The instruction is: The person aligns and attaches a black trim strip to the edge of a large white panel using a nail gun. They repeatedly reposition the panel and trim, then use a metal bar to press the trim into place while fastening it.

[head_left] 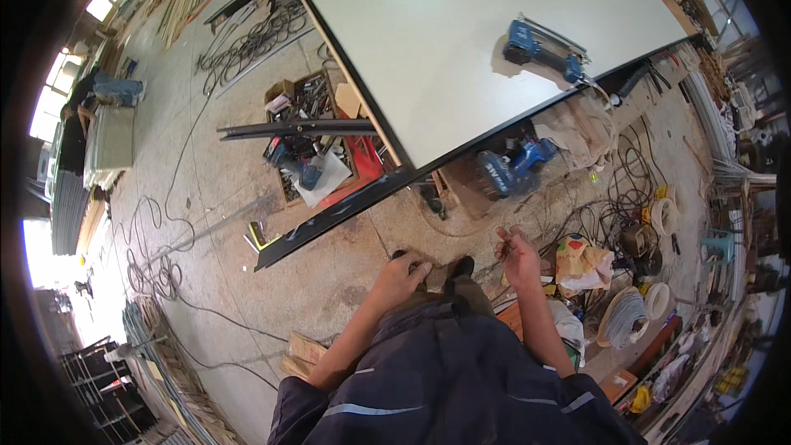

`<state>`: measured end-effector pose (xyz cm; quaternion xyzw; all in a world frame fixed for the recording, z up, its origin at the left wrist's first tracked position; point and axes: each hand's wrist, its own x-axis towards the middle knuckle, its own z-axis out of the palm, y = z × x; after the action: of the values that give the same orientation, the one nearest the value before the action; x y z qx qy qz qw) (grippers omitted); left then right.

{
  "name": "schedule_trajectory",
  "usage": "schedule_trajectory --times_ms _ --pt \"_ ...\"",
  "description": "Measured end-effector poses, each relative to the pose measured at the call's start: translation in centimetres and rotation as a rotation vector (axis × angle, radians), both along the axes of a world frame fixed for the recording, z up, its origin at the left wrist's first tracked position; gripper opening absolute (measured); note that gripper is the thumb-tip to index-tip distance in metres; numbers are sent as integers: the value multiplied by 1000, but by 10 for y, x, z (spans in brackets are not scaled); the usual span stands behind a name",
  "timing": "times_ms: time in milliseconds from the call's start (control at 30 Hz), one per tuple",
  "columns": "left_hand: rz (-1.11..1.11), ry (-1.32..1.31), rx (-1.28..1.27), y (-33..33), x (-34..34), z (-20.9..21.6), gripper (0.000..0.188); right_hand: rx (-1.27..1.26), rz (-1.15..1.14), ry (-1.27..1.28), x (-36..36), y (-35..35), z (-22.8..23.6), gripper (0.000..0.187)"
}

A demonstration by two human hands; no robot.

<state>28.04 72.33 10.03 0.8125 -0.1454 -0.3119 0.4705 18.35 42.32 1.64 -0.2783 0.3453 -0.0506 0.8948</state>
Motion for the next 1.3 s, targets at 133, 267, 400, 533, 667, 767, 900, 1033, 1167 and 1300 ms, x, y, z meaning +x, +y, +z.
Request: schedule_trajectory --times_ms 133,267,400,533,667,767,900,1033,1167,1300 --pt "-109 -38 90 -37 -5 7 35 -126 5 122 -28 -26 2 33" --pt "-19 -14 67 -70 -17 15 34 -215 34 242 -76 -62 -28 26" --pt "-34 -63 112 -88 -29 4 34 -236 48 281 -109 -90 -37 26" --pt "25 14 103 -106 -32 21 34 -236 41 278 -114 -116 -37 29" --pt "43 -149 134 -96 -34 1 35 -383 106 233 -77 -139 -20 26" --pt "111 -67 166 -84 -29 0 35 -593 178 113 -28 -152 8 20" --pt "187 36 88 -63 -14 18 35 -900 190 40 59 -167 64 16" --pt "182 -8 85 -29 -3 35 34 -1378 221 -30 160 -197 101 29" --pt "213 114 56 6 24 79 35 -1777 200 25 242 -197 135 48" --pt "305 67 9 61 30 70 33 -2295 349 200 304 -221 132 64"
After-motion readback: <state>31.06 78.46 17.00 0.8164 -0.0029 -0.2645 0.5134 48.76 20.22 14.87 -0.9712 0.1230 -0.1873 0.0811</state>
